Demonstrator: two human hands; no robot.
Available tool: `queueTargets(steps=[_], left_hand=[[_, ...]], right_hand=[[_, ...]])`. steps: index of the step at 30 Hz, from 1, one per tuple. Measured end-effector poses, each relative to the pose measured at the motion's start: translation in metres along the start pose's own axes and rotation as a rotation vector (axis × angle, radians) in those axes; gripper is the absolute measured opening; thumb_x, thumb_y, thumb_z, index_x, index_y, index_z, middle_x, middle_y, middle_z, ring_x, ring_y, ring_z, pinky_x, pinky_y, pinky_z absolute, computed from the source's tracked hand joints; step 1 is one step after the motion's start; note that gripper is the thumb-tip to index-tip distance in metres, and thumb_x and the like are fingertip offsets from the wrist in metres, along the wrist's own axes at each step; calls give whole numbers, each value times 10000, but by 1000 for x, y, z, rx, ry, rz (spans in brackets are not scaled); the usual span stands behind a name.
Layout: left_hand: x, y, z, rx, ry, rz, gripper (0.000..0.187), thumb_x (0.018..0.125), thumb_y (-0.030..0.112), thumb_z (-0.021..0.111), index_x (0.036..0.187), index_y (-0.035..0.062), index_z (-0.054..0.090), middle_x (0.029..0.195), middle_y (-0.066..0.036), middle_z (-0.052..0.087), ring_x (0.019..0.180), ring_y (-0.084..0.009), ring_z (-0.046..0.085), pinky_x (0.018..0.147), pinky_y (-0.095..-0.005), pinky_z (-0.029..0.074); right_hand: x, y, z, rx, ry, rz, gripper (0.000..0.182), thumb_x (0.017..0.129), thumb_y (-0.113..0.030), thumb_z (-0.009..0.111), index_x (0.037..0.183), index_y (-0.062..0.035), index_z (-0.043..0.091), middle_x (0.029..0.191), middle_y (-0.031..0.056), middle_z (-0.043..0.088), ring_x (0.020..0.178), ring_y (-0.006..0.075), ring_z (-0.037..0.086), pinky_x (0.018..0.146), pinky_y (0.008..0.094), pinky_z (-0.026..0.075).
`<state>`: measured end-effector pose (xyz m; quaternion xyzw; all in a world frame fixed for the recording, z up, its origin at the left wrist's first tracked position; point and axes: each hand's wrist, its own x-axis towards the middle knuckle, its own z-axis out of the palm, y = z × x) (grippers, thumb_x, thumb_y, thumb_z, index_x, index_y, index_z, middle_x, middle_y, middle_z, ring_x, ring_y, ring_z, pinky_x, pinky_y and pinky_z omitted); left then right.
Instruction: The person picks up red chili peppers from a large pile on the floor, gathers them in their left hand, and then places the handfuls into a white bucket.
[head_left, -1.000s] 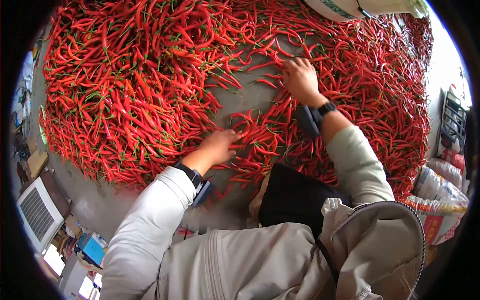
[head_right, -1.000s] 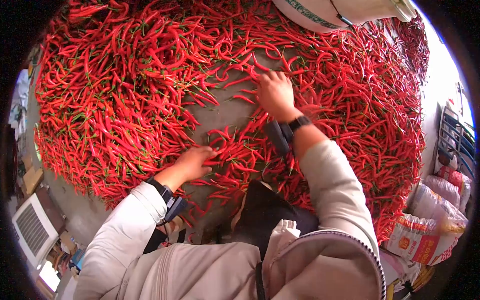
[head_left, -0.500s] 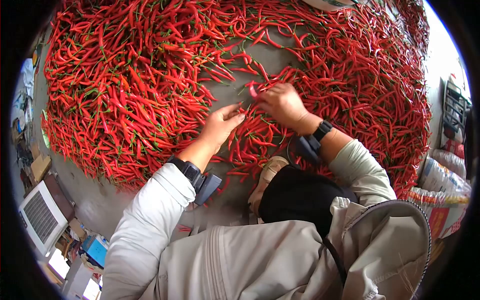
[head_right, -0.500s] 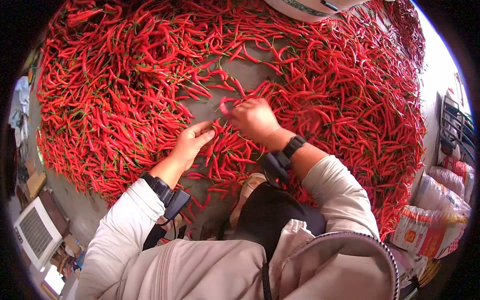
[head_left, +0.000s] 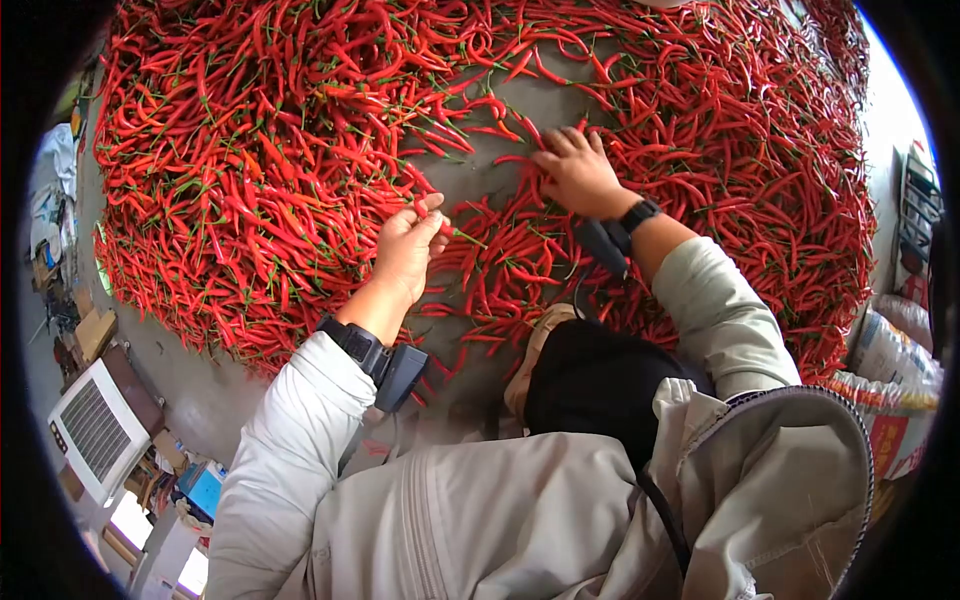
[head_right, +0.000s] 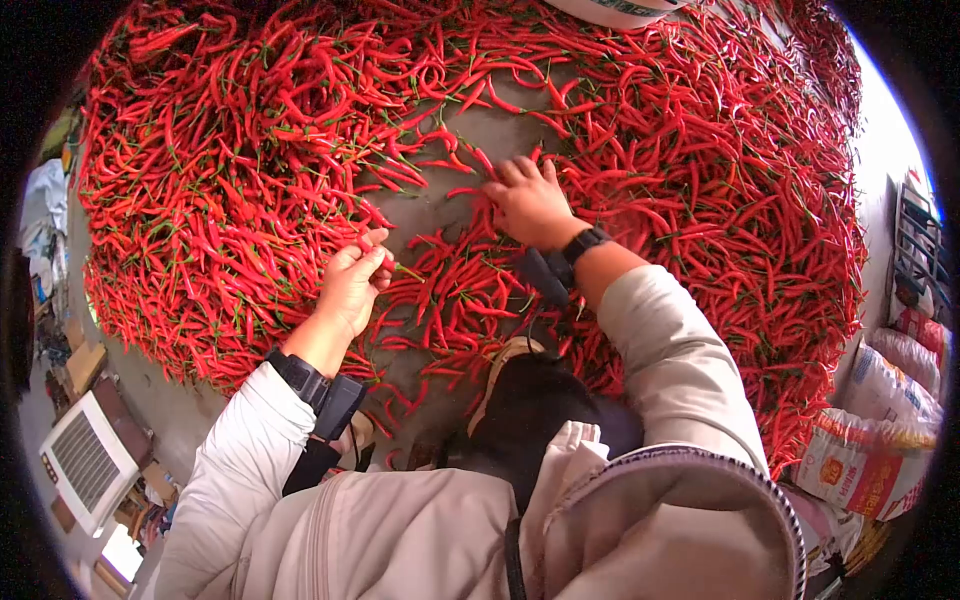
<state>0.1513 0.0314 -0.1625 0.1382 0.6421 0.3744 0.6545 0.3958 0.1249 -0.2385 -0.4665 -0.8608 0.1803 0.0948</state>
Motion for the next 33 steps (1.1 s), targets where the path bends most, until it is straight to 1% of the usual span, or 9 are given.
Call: queueTargets(steps=[3, 11, 14, 18, 20, 23, 27, 31, 33], left_hand=[[1, 0, -8, 26, 29, -11, 200, 860, 102, 523, 1050, 54, 563, 779, -6, 565, 654, -77, 514, 596, -214, 410], [5, -7, -8, -98, -14, -11, 197, 826, 52, 454, 970, 4, 580, 769, -42, 572, 661, -119, 530, 618, -232, 441], [8, -11, -9, -117, -56, -12, 181, 837, 37, 461, 972, -17, 567, 786, -49, 556, 627, -114, 502, 578, -224, 425], [7, -13, -4, -95, -33, 0, 147, 836, 51, 544, 973, 10, 575, 716, 5, 515, 517, -50, 432, 488, -195, 379], [6, -16, -3, -28, 6, 49, 140, 828, 90, 578, 951, 25, 591, 649, 51, 461, 478, -27, 384, 440, -181, 326], [2, -16, 1, 29, 42, 29, 168, 843, 142, 588, 958, 20, 588, 600, 64, 418, 447, -28, 344, 418, -191, 298], [-9, -10, 4, -4, -35, -37, 215, 860, 199, 569, 999, 36, 548, 566, 69, 360, 465, -39, 336, 454, -197, 299], [-18, -4, 6, -10, -22, -58, 212, 863, 195, 564, 1002, 35, 543, 562, 71, 358, 463, -38, 330, 452, -194, 297], [-18, -7, 4, 2, -28, -64, 202, 868, 186, 554, 1002, 36, 539, 562, 73, 354, 464, -36, 326, 451, -193, 295]], right_hand=[[-23, -5, 0, -102, -216, -232, 225, 726, -156, 539, 942, -164, 602, 974, 47, 503, 1041, 240, 440, 969, 568, 279], [-65, 0, -55, -332, -111, -111, 116, 698, -174, 543, 778, -169, 625, 861, 15, 493, 969, 205, 458, 964, 615, 209], [-85, 22, -80, -424, -97, 80, 191, 694, -129, 544, 858, -156, 638, 1002, 2, 531, 1071, 221, 434, 954, 638, 196], [-86, 18, -118, -575, -164, 404, 249, 704, -110, 551, 941, -121, 627, 1233, 31, 445, 1212, 281, 323, 972, 666, 123], [-79, 9, -127, -589, -71, 366, 256, 693, -115, 561, 940, -119, 628, 1244, 27, 455, 1211, 264, 332, 968, 637, 171], [-64, 0, -102, -337, 1, 58, 262, 703, -114, 546, 951, -135, 629, 1189, 27, 508, 1191, 241, 372, 933, 555, 263], [-54, -32, -33, -273, -236, -179, 463, 763, -160, 505, 1224, -174, 464, 1279, 72, 440, 1262, 279, 301, 943, 632, 240], [-74, -25, -8, -273, -153, -237, 375, 743, -175, 515, 1117, -160, 535, 1104, 57, 489, 1146, 258, 394, 947, 622, 259], [-78, -20, -13, -286, -218, -218, 233, 711, -184, 529, 932, -150, 594, 940, 41, 477, 1025, 232, 442, 969, 606, 242]])
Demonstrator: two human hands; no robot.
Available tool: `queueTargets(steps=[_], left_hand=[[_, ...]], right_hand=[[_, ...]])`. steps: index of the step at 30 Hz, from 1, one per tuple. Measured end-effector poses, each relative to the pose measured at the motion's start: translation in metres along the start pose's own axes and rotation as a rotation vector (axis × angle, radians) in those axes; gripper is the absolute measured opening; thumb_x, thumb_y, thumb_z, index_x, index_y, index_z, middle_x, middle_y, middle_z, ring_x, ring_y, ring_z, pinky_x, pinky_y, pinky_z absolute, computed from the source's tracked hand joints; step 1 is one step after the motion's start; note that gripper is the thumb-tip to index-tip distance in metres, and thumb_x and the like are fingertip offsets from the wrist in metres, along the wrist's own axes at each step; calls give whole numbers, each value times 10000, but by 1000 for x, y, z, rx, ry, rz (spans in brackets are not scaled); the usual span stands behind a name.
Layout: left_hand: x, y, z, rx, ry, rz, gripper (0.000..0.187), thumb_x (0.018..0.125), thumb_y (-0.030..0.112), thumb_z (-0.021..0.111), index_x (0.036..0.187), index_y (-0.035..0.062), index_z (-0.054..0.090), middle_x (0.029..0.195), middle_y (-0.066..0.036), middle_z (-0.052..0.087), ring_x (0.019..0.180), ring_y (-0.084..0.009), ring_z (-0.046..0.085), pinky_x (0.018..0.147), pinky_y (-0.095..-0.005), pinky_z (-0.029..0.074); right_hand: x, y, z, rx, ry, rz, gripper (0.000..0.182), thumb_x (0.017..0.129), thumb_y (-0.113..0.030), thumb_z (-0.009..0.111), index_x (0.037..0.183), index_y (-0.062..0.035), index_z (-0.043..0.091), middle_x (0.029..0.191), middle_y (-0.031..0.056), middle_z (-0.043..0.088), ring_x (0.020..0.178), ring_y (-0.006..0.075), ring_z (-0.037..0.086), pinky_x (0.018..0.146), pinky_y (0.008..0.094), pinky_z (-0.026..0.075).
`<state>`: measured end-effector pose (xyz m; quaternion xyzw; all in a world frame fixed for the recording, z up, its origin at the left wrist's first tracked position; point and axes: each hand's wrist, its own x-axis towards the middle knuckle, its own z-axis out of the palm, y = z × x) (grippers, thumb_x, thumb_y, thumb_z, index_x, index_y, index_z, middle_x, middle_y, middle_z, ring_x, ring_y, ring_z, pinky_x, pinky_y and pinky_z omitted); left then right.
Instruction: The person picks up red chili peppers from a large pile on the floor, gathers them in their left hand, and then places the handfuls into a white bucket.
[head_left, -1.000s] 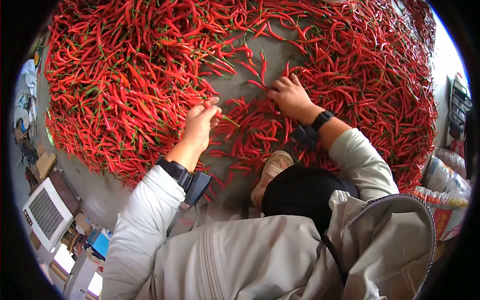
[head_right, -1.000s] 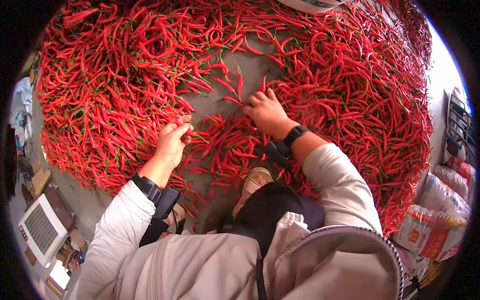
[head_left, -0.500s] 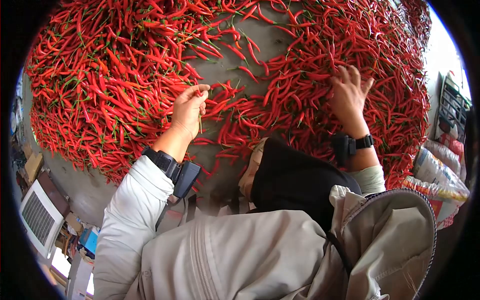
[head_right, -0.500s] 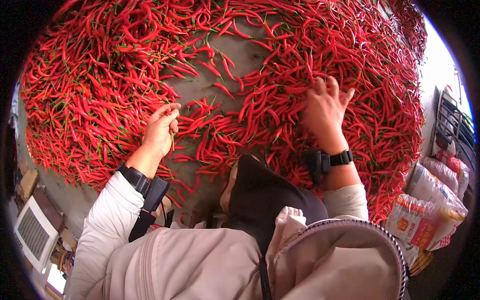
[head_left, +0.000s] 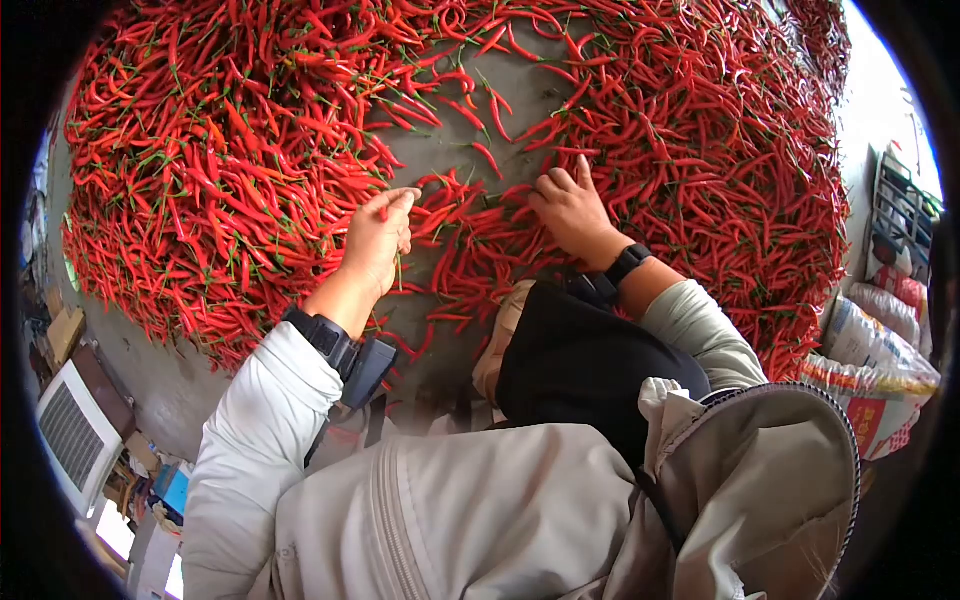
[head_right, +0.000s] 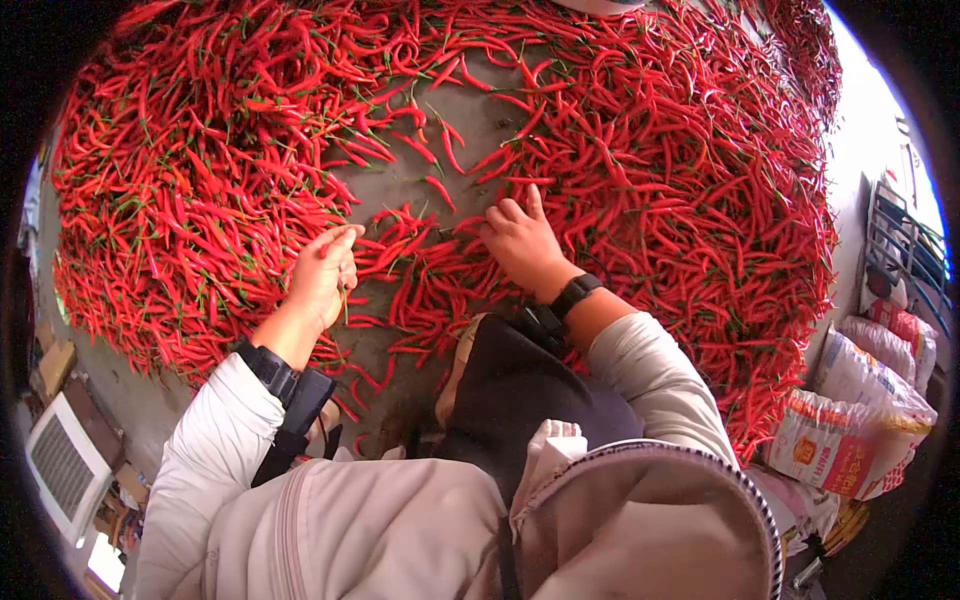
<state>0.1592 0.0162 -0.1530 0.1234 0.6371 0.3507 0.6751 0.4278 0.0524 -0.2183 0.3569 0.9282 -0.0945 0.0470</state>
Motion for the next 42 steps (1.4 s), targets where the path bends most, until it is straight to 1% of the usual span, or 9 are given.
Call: queueTargets(steps=[8, 14, 17, 20, 30, 37, 38, 39, 42], left_hand=[[0, -8, 5, -14, -18, 34, 196, 863, 166, 566, 979, 9, 574, 615, 55, 417, 468, -29, 344, 424, -199, 309], [2, -8, 7, 43, -52, 39, 228, 861, 188, 564, 1005, 13, 541, 546, 68, 357, 451, -42, 330, 451, -207, 314], [4, -8, 3, 37, -60, 35, 230, 863, 193, 561, 1004, 11, 544, 544, 69, 356, 448, -42, 327, 452, -206, 313], [3, -8, 3, 31, -57, 25, 230, 866, 197, 557, 1000, 11, 545, 533, 71, 341, 447, -41, 323, 451, -205, 308], [-1, -5, 13, 39, -81, 17, 243, 868, 219, 560, 1002, 15, 551, 535, 77, 332, 459, -36, 326, 461, -205, 314], [2, -10, 35, -163, -218, -4, 249, 828, 204, 626, 988, 19, 583, 698, 46, 498, 535, -28, 401, 460, -206, 344], [1, -10, 41, -193, -169, 1, 226, 823, 213, 632, 954, 34, 589, 700, 46, 501, 538, -27, 402, 461, -202, 348], [-1, -10, 44, -222, -119, 6, 205, 819, 221, 638, 921, 48, 596, 702, 45, 504, 542, -27, 403, 463, -197, 352], [0, -9, 29, -146, -70, 7, 204, 850, 285, 590, 815, 84, 581, 633, 46, 467, 536, -38, 409, 485, -187, 353]], right_hand=[[-49, 13, -23, 19, 168, 163, 154, 690, -133, 545, 828, -148, 613, 928, 22, 486, 1013, 211, 449, 973, 629, 204], [-54, 5, -53, 26, -98, 328, 205, 681, -168, 568, 870, -132, 641, 901, 39, 544, 992, 228, 489, 970, 650, 188], [-45, 5, -57, -13, -291, 373, 126, 689, -190, 574, 762, -102, 627, 762, 49, 555, 883, 240, 536, 921, 549, 328], [-24, 10, -31, 133, 164, 185, 91, 689, -189, 584, 647, -112, 557, 680, 31, 527, 781, 238, 532, 681, 360, 417], [37, 23, 12, 4, 92, 102, 99, 687, -190, 572, 756, -126, 604, 892, 33, 516, 951, 223, 472, 766, 387, 415], [46, -38, -53, 1078, 200, 288, 241, 669, -187, 652, 828, -18, 590, 710, 147, 600, 646, 299, 601, 599, 355, 479], [45, -47, -59, 1051, 140, 265, 252, 667, -188, 651, 837, -12, 592, 711, 149, 600, 656, 290, 605, 596, 349, 478], [45, -49, -71, 995, 64, 192, 212, 717, -97, 679, 874, 14, 591, 733, 97, 606, 687, 136, 591, 612, 277, 479], [45, -24, -53, 928, -41, 84, 212, 758, -180, 640, 896, -23, 601, 749, 137, 606, 672, 239, 603, 602, 317, 481]])
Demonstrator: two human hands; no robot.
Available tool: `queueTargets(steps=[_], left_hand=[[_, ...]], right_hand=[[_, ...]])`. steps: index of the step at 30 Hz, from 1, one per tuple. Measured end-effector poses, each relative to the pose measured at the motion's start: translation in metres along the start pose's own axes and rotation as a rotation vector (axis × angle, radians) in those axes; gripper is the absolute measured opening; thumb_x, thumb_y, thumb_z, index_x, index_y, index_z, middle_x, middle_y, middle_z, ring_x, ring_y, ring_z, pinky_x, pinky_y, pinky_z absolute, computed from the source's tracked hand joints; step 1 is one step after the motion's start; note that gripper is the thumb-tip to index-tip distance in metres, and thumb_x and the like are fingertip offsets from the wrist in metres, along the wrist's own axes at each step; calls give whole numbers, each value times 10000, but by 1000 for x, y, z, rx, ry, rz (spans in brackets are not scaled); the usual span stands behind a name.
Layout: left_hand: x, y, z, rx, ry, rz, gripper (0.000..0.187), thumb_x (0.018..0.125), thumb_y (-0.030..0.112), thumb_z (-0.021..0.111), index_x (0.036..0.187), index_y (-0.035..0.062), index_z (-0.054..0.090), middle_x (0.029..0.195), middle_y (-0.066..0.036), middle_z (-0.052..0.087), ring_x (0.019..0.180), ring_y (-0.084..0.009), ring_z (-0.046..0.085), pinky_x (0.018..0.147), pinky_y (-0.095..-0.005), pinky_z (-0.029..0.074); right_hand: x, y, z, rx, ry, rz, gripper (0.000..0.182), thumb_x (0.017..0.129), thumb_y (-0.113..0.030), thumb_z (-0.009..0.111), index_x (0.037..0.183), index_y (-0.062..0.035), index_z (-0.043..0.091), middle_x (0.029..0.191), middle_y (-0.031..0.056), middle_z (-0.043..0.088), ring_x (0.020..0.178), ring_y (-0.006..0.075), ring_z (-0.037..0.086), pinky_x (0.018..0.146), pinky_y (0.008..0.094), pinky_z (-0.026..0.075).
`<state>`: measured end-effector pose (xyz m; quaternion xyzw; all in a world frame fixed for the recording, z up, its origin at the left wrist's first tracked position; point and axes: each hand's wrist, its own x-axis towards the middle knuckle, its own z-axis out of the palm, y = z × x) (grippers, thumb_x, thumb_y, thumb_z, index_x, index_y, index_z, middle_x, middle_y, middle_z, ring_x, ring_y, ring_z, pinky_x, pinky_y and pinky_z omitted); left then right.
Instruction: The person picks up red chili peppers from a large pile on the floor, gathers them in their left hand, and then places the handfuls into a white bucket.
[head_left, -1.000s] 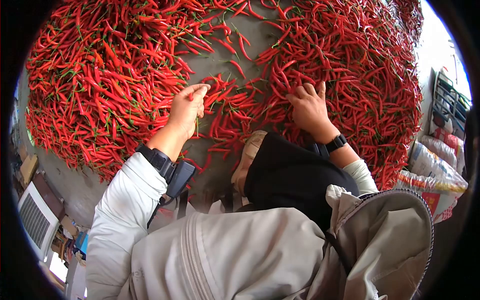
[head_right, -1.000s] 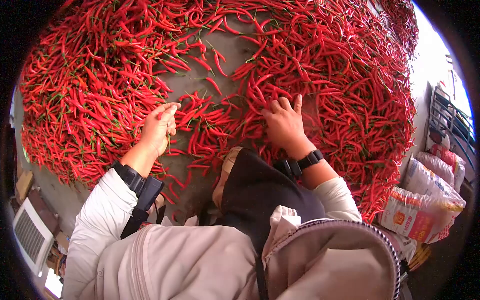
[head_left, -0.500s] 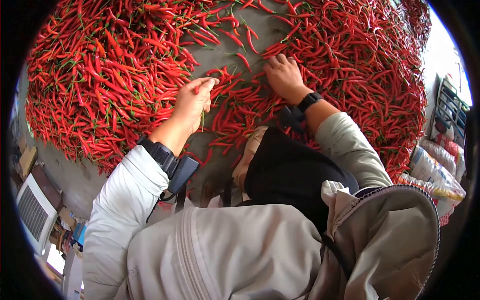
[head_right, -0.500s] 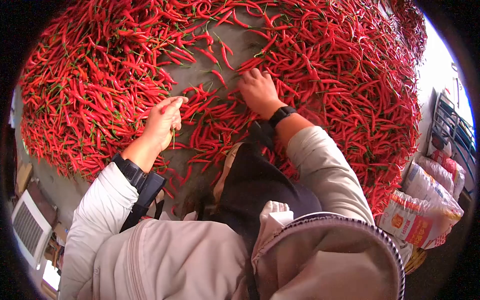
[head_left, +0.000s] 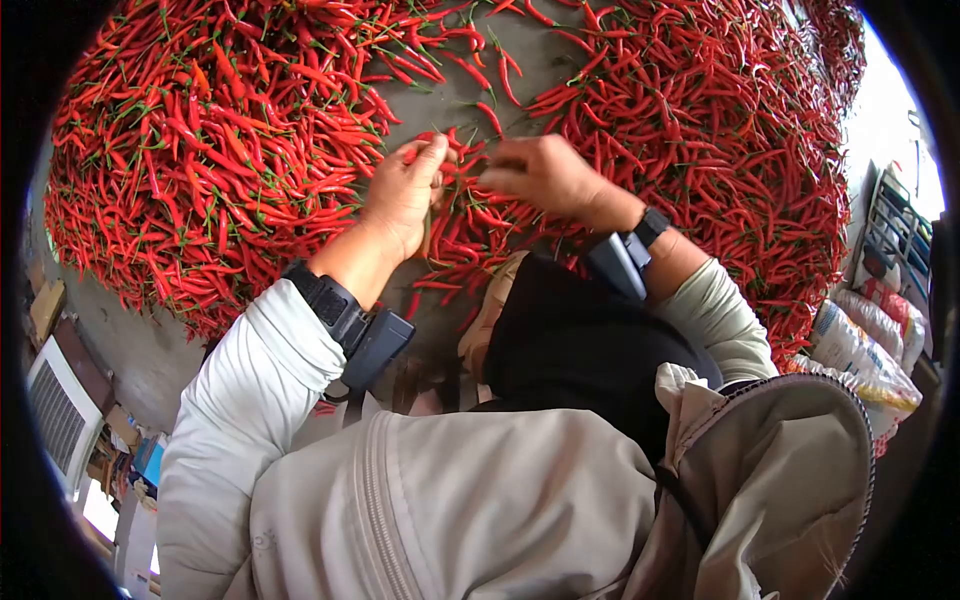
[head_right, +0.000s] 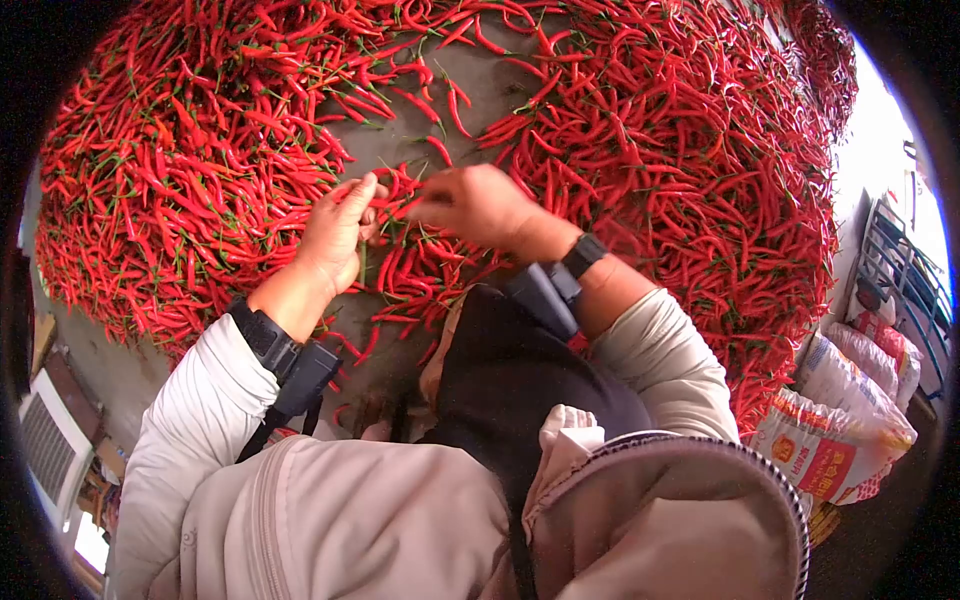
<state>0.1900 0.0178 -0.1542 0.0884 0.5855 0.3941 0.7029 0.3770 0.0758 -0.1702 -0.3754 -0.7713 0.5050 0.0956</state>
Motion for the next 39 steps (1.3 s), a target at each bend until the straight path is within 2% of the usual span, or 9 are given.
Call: queueTargets(steps=[2, 5, 14, 17, 22, 26, 28, 35, 39], left_hand=[[3, 3, -15, 162, 25, 8, 261, 879, 320, 539, 771, 84, 567, 636, 27, 492, 545, -52, 440, 498, -201, 366], [3, 1, -22, 132, 30, -15, 260, 882, 323, 531, 792, 81, 567, 738, -7, 561, 594, -72, 499, 529, -224, 406], [6, -3, -21, 57, -85, -22, 243, 884, 156, 530, 1084, 18, 534, 790, -10, 562, 601, -68, 492, 559, -215, 430], [1, -1, -4, 159, -80, -17, 265, 851, 149, 586, 1080, 23, 547, 760, 18, 535, 556, -44, 431, 516, -184, 381], [-6, 1, 8, 102, -56, 60, 244, 854, 198, 591, 1025, 25, 590, 704, 44, 502, 550, -22, 407, 486, -163, 333], [-6, 2, -18, 104, -19, 61, 258, 890, 257, 535, 980, 25, 603, 683, 49, 484, 544, -21, 398, 475, -162, 338], [-6, 3, -34, 155, -79, 49, 264, 884, 291, 540, 921, 40, 613, 710, 37, 512, 588, -22, 449, 500, -154, 358], [-22, -1, -41, -94, -81, -159, 200, 899, 257, 508, 837, 70, 543, 846, -31, 602, 764, -178, 618, 642, -282, 496], [-19, -13, -56, -130, -151, -152, 115, 873, 215, 560, 858, 102, 538, 704, 21, 521, 550, -63, 496, 525, -220, 410]], right_hand=[[5, 27, -17, -354, 29, 47, 219, 790, -247, 576, 909, -66, 613, 767, 164, 596, 699, 317, 582, 600, 372, 482], [9, 78, -25, -895, -6, 61, 221, 734, -123, 537, 941, -103, 610, 970, 65, 585, 981, 255, 527, 803, 378, 431], [7, 80, -27, -809, 204, -124, 188, 716, -138, 555, 896, -87, 574, 958, 56, 568, 958, 238, 523, 789, 361, 430], [5, 32, -15, -318, 355, -160, 187, 720, -149, 624, 854, -28, 574, 748, 110, 585, 734, 281, 590, 664, 373, 480], [-2, -13, 9, 333, 40, 49, 243, 780, -214, 634, 898, -5, 595, 766, 135, 630, 699, 249, 622, 638, 318, 489], [-6, 19, 14, 243, -185, 121, 286, 781, -193, 633, 1006, -28, 568, 907, 91, 611, 861, 194, 585, 747, 320, 474], [-18, 44, 28, -606, 167, -54, 278, 757, -250, 598, 961, -65, 561, 805, 81, 592, 872, 283, 552, 730, 385, 451], [-17, 70, 40, -724, -96, -53, 171, 706, -163, 536, 865, -101, 540, 813, 64, 576, 846, 263, 566, 703, 381, 454], [-3, 81, 32, -747, 35, 140, 179, 717, -165, 543, 884, -98, 541, 840, 61, 584, 783, 272, 595, 669, 405, 464]])
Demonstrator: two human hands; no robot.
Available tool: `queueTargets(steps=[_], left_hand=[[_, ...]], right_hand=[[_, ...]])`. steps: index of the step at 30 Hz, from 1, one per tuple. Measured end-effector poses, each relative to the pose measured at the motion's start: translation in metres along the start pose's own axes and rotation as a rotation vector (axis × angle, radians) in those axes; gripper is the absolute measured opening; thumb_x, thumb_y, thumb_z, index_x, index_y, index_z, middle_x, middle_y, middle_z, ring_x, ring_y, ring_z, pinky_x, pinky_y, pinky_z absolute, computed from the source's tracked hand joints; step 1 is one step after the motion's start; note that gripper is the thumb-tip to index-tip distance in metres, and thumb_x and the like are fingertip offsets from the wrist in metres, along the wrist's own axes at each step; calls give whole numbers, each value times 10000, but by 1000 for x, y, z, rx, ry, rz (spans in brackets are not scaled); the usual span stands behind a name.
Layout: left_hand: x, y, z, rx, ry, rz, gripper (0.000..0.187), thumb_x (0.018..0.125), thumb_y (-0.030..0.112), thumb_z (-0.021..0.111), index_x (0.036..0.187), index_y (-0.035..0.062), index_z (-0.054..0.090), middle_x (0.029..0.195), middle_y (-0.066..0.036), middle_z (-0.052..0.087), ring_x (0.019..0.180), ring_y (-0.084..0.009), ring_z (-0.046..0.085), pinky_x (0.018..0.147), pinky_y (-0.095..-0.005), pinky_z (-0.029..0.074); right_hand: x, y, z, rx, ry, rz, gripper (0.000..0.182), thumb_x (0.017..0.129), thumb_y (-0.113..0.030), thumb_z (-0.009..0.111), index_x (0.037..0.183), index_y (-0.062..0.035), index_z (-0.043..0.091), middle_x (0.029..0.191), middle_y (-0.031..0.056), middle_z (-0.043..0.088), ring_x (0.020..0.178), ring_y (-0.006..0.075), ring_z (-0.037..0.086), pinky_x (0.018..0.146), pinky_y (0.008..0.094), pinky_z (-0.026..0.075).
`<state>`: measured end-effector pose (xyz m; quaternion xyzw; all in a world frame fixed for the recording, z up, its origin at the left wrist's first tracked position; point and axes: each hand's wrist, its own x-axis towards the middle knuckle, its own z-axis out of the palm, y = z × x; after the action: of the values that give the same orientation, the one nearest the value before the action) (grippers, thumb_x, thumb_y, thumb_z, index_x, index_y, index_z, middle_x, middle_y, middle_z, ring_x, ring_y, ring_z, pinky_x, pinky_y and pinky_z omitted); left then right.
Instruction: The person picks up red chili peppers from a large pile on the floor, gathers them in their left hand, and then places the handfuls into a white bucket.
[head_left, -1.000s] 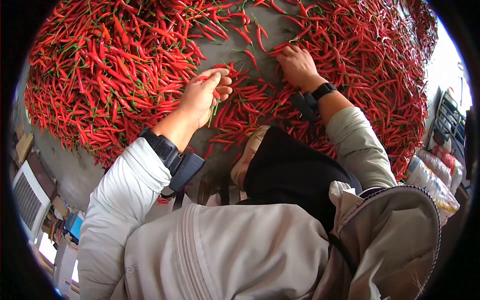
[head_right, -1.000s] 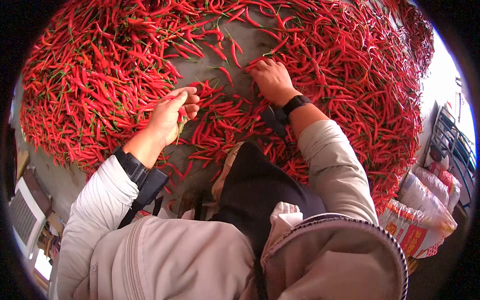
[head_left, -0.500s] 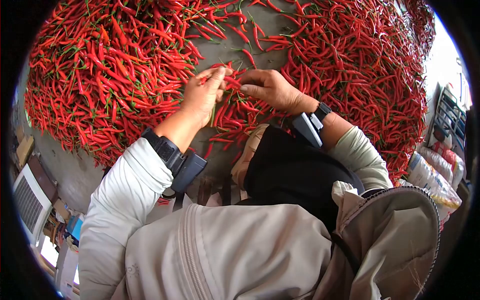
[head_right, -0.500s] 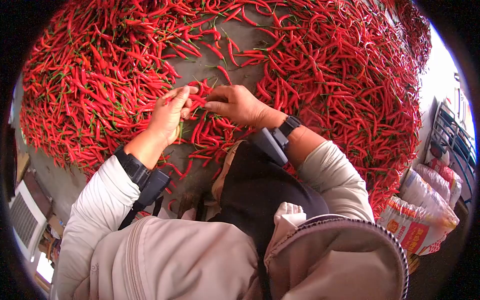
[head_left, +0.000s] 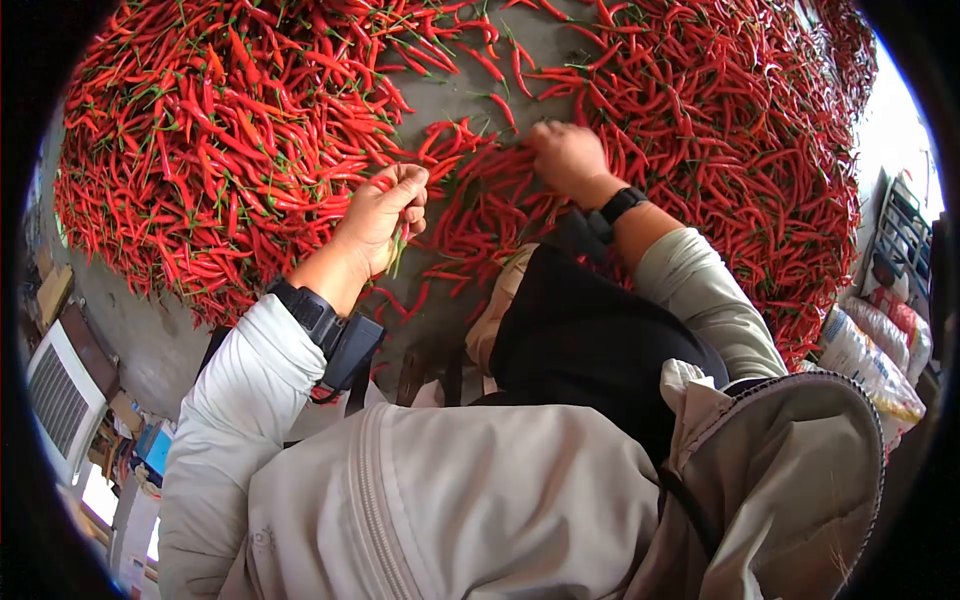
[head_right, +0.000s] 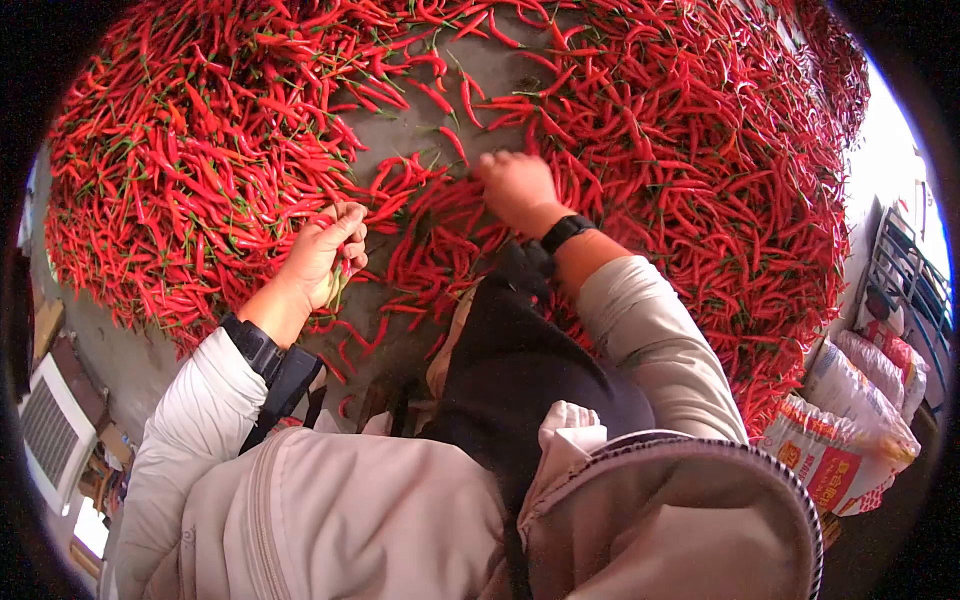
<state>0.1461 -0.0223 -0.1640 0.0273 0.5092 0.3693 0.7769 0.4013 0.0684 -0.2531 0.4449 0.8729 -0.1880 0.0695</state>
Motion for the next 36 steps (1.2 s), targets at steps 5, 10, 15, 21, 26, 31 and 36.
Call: queueTargets(steps=[5, 10, 15, 21, 26, 31, 36], left_hand=[[-5, -1, 1, -1, 75, 1, 88, 847, 182, 597, 875, 119, 541, 632, 40, 472, 484, -35, 408, 460, -195, 338], [-12, 1, 2, 23, 130, 15, 92, 843, 163, 599, 897, 109, 547, 628, 43, 476, 462, -38, 382, 439, -192, 316], [-18, 10, -4, 25, 146, 28, 62, 855, 138, 575, 897, 99, 552, 626, 42, 473, 455, -32, 386, 434, -180, 334], [-10, 0, -3, 74, 168, 28, 67, 847, 143, 579, 875, 95, 542, 607, 45, 457, 445, -29, 383, 417, -174, 334], [-9, 2, 3, 136, 193, 59, 74, 834, 132, 584, 861, 85, 535, 590, 45, 443, 441, -34, 377, 411, -178, 322], [-14, 6, 3, 169, 210, 64, 68, 832, 129, 586, 844, 82, 539, 595, 48, 438, 440, -36, 365, 414, -184, 315], [-11, 6, 0, 180, 214, 79, 63, 826, 124, 592, 822, 82, 545, 597, 50, 434, 448, -37, 363, 417, -190, 310]], right_hand=[[19, 0, -48, -7, 365, 18, 305, 717, -207, 597, 1013, -147, 557, 890, 56, 575, 872, 261, 550, 720, 411, 457], [43, -46, -17, -25, 100, -348, 371, 762, -221, 527, 1129, -171, 555, 1215, 106, 455, 1173, 274, 371, 965, 490, 299], [30, -50, -20, -102, -109, -380, 446, 778, -216, 529, 1222, -211, 484, 1284, 56, 417, 1240, 271, 313, 1005, 576, 218], [3, -54, -14, -118, -115, -520, 500, 761, -231, 574, 1242, -296, 457, 1279, 29, 429, 1224, 254, 342, 1015, 570, 217], [-1, -70, -17, -94, -117, -332, 474, 731, -204, 580, 1197, -186, 498, 1104, 56, 519, 1077, 240, 453, 957, 544, 302], [16, -55, -14, -142, -157, -272, 347, 724, -194, 585, 1065, -128, 557, 1023, 51, 545, 1020, 240, 490, 880, 433, 389], [16, -29, -40, 345, 81, -268, 242, 706, -99, 594, 943, -54, 575, 930, 113, 559, 948, 277, 536, 798, 376, 440]])
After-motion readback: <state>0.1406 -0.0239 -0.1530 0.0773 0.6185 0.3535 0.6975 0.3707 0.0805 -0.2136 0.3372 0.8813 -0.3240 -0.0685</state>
